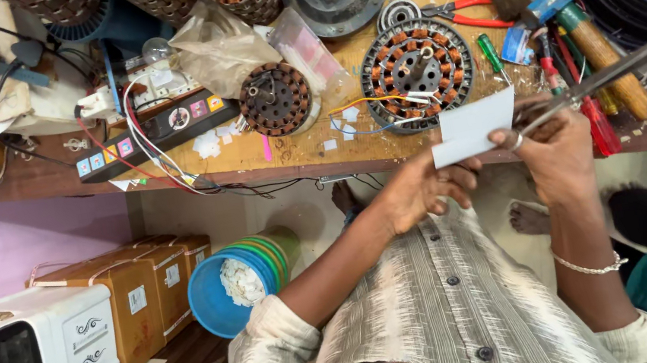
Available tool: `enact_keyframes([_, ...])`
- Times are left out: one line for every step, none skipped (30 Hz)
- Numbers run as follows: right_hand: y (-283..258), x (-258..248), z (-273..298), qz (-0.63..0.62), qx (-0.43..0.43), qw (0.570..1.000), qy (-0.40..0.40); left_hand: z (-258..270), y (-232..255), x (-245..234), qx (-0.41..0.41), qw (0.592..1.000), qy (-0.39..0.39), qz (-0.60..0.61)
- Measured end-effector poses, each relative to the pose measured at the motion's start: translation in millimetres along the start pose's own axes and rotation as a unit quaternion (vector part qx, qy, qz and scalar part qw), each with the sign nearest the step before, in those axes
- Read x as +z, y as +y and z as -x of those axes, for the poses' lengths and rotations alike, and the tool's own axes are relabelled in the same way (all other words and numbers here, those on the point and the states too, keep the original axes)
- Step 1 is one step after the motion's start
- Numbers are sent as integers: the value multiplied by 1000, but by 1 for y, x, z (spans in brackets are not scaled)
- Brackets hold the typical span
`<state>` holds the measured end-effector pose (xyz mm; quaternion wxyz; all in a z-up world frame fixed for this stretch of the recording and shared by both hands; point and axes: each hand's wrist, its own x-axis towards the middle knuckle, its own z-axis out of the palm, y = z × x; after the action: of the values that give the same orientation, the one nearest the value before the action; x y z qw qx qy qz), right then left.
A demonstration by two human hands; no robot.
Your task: The person works on a circular electrical stator, using scissors to cut a small white insulating sheet and inserting it into the copper windings. They then use a small white plastic tool to press and adjust the insulation within the stator slots.
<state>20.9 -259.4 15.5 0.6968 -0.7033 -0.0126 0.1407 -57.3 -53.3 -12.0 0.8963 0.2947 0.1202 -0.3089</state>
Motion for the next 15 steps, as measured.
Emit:
enact_keyframes([2, 2, 1, 16, -13, 1000, 23, 6, 4, 3, 20, 999, 33, 3])
enact_keyframes([3, 2, 2, 8, -5, 1000, 30, 11, 7, 5, 64, 990, 83, -98])
enact_keyframes([3, 1, 4, 0, 3, 999, 36, 16, 9, 6, 108, 965, 132, -197])
enact_keyframes([3, 0, 7, -8, 12, 999, 43, 19, 9, 9, 150, 927, 178, -293])
enact_keyframes([3, 0, 9, -12, 19, 999, 42, 19, 10, 10, 143, 922, 176, -313])
enact_keyframes([3, 0, 13, -16, 26, 999, 42, 20, 11, 11, 137, 917, 173, -333])
enact_keyframes([2, 0, 14, -20, 28, 999, 40, 19, 14, 12, 134, 910, 170, -354])
enact_keyframes([1, 1, 15, -17, 29, 999, 42, 19, 16, 13, 120, 916, 168, -344])
enact_keyframes([0, -1, 16, -14, 27, 999, 45, 18, 17, 15, 109, 921, 165, -335])
enact_keyframes([-1, -2, 17, -11, 25, 999, 47, 17, 17, 16, 98, 927, 161, -325])
enact_keyframes([-3, -2, 17, -18, 27, 998, 49, 15, 18, 18, 103, 925, 163, -328])
enact_keyframes([-4, -3, 18, -24, 29, 998, 51, 13, 19, 20, 108, 923, 164, -332])
enact_keyframes([-6, -4, 17, -31, 31, 998, 53, 11, 21, 23, 114, 921, 165, -335])
enact_keyframes([-8, -5, 16, -21, 29, 998, 56, 10, 24, 25, 117, 921, 162, -335])
enact_keyframes([-10, -5, 17, -11, 29, 998, 57, 10, 25, 27, 119, 921, 160, -334])
